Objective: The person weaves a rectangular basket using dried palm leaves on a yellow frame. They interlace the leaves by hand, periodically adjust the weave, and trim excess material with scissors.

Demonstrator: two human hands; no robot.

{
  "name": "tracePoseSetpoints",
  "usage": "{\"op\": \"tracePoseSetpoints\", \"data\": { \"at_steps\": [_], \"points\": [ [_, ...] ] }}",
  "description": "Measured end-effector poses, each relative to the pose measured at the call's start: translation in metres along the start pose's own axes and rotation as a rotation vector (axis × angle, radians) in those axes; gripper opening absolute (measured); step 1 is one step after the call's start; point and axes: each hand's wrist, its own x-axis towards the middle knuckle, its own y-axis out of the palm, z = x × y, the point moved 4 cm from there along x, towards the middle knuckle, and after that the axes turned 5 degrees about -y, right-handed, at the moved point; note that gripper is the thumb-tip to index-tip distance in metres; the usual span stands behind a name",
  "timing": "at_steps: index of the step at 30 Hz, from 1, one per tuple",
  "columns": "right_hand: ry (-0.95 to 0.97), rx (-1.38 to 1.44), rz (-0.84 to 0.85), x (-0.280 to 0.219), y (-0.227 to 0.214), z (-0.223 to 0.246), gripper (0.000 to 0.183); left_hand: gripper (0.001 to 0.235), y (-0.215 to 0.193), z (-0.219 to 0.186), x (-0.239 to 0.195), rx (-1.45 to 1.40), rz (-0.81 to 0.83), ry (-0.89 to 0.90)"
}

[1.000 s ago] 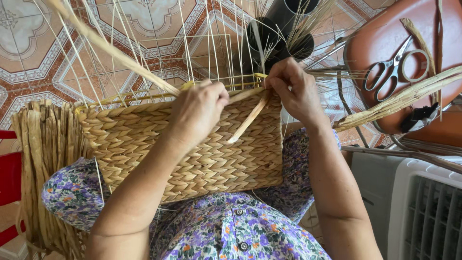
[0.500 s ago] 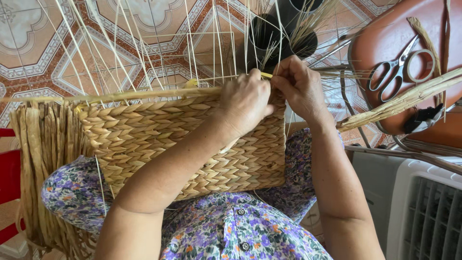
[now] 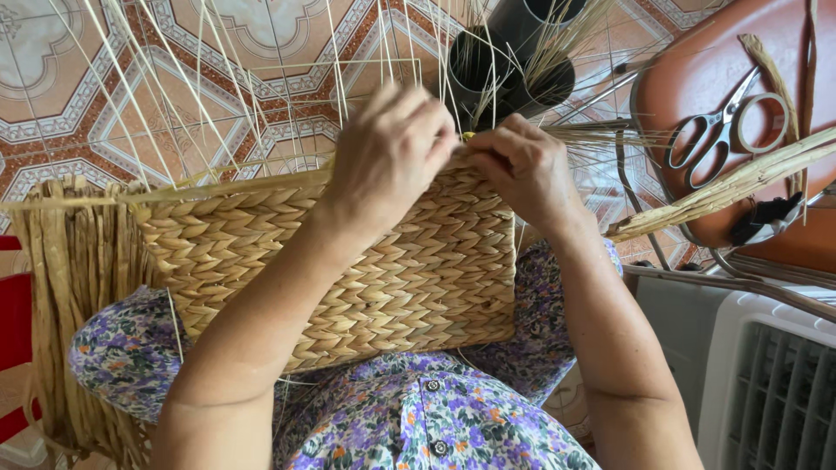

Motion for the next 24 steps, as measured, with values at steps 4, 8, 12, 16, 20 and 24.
{"op": "tracePoseSetpoints", "data": {
  "at_steps": [4,8,12,16,20,24],
  "points": [
    [-0.073,-0.026,-0.020,0.001,0.001,-0.001,0.015,0.034,-0.028,-0.026,-0.014,-0.064,-0.175,0.058],
    [0.028,0.060,0.013,0.000,0.001,-0.010,0.013,0.018,0.032,-0.007,0.001,-0.085,0.446,-0.366],
    [0.331,0.315,0.081,-0.004,0.003,-0.023,0.010,0.027,0.073,0.032,0.003,-0.590,0.740,-0.721],
    [0.567,0.309,0.132,-0.004,0.008,-0.030,0.005,0.018,0.053,0.001,-0.006,-0.394,0.181,-0.019],
    [0.192,0.045,0.105,0.002,0.012,-0.012,0.007,0.011,0.032,-0.024,-0.031,-0.422,0.038,0.089],
    [0.056,0.139,0.082,-0.006,0.004,0.001,0.014,0.033,0.001,-0.010,-0.042,0.035,-0.209,0.007]
  ]
}}
